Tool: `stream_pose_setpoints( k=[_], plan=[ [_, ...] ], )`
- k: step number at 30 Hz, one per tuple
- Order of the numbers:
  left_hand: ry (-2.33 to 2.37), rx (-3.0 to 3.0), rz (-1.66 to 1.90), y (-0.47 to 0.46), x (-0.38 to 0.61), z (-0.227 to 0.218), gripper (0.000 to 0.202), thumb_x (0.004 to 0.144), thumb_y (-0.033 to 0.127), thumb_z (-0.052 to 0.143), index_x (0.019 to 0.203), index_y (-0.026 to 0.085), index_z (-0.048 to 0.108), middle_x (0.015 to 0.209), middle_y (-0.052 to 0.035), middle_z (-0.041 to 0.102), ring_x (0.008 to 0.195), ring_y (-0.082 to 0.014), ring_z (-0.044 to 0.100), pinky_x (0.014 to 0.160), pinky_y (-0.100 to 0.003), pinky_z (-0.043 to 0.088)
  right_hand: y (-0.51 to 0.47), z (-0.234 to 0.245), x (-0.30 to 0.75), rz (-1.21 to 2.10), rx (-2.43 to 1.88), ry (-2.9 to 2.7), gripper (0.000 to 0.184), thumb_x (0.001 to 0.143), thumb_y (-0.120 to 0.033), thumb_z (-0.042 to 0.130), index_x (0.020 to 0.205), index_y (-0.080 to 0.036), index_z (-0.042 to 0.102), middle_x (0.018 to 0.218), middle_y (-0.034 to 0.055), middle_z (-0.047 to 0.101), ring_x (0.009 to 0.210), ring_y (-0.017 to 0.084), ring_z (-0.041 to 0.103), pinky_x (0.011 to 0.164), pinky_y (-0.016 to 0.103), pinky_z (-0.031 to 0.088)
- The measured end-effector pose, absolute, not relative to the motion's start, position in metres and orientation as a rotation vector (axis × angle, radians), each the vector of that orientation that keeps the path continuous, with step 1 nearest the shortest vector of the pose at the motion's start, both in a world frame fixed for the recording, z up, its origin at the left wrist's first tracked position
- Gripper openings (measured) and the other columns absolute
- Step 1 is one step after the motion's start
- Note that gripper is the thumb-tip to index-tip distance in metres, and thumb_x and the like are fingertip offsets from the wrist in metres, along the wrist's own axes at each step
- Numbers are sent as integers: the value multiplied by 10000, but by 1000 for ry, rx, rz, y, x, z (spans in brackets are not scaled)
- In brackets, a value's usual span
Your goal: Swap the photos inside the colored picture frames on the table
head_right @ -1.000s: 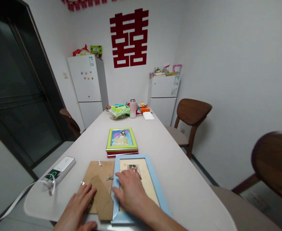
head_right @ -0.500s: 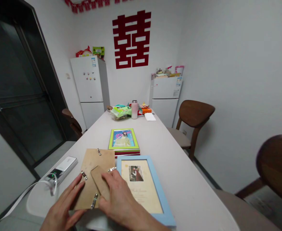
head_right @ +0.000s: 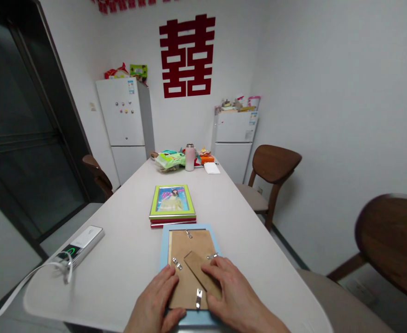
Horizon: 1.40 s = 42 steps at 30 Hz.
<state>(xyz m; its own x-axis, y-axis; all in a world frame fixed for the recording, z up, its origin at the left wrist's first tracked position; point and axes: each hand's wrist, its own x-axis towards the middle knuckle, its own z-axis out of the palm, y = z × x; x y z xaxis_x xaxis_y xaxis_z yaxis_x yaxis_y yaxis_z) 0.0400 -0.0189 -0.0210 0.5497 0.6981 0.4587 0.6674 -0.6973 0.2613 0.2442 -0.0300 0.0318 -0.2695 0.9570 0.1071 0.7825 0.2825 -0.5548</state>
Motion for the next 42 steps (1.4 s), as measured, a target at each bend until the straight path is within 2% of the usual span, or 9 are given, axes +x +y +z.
stream_pose_setpoints(
  k=[8,13,15,18,21,29,34,38,42],
  plan=[
    [1318,2725,657,-17,36,-13,348,708,276,544,1017,116,543,1108,-147,561,1026,-257,515,844,-429,451,-20,10,235,368,-1600,-2206,457,564,-155,470,1009,-195,565,1010,76,527,936,220,447,839,361,333],
    [1345,2611,557,-18,36,-5,319,725,255,516,1016,129,545,1127,-134,551,1064,-265,481,875,-487,403,-18,11,240,330,-1563,-2222,401,626,-189,499,1023,-216,555,1019,62,525,935,203,440,822,343,341],
    [1330,2573,505,-19,36,-2,379,715,304,531,1054,134,523,1161,-139,522,1094,-277,450,892,-506,375,-13,11,244,300,-1561,-2190,331,695,-217,468,1011,-195,562,1013,73,523,930,194,441,821,330,345],
    [1237,2573,425,-22,38,-1,592,625,416,610,1118,119,473,1222,-169,449,1138,-315,383,911,-541,325,-1,9,250,201,-1631,-2131,286,764,-209,394,972,-165,585,942,85,532,882,185,450,795,319,358],
    [1185,2574,417,-22,40,-4,628,555,384,671,1101,138,483,1231,-166,440,1142,-325,375,917,-563,295,11,6,252,113,-1708,-2127,276,775,-191,376,915,-168,613,884,85,528,836,188,451,755,319,369],
    [1218,2512,446,-21,40,-6,545,571,374,651,1043,143,508,1220,-157,459,1127,-312,403,917,-550,304,22,1,254,138,-1701,-2136,273,748,-153,392,862,-169,640,928,89,493,875,190,438,782,311,368],
    [1244,2493,370,-23,42,2,540,584,377,637,1055,149,502,1241,-152,435,1143,-303,385,936,-537,286,20,-2,255,138,-1653,-2090,288,751,-170,386,917,-156,621,959,96,498,902,195,440,807,329,365],
    [1267,2474,321,-24,43,5,544,575,338,645,1058,137,498,1261,-154,408,1157,-293,367,953,-526,267,-1,6,248,142,-1518,-2156,285,745,-184,404,941,-206,610,1028,85,501,966,213,421,829,375,344],
    [1254,2471,377,-25,41,1,518,576,302,643,1052,159,495,1258,-138,418,1160,-279,367,957,-523,257,-27,19,238,323,-1324,-2337,278,730,-173,427,900,-267,625,1014,55,507,973,203,419,843,376,327]
  ],
)
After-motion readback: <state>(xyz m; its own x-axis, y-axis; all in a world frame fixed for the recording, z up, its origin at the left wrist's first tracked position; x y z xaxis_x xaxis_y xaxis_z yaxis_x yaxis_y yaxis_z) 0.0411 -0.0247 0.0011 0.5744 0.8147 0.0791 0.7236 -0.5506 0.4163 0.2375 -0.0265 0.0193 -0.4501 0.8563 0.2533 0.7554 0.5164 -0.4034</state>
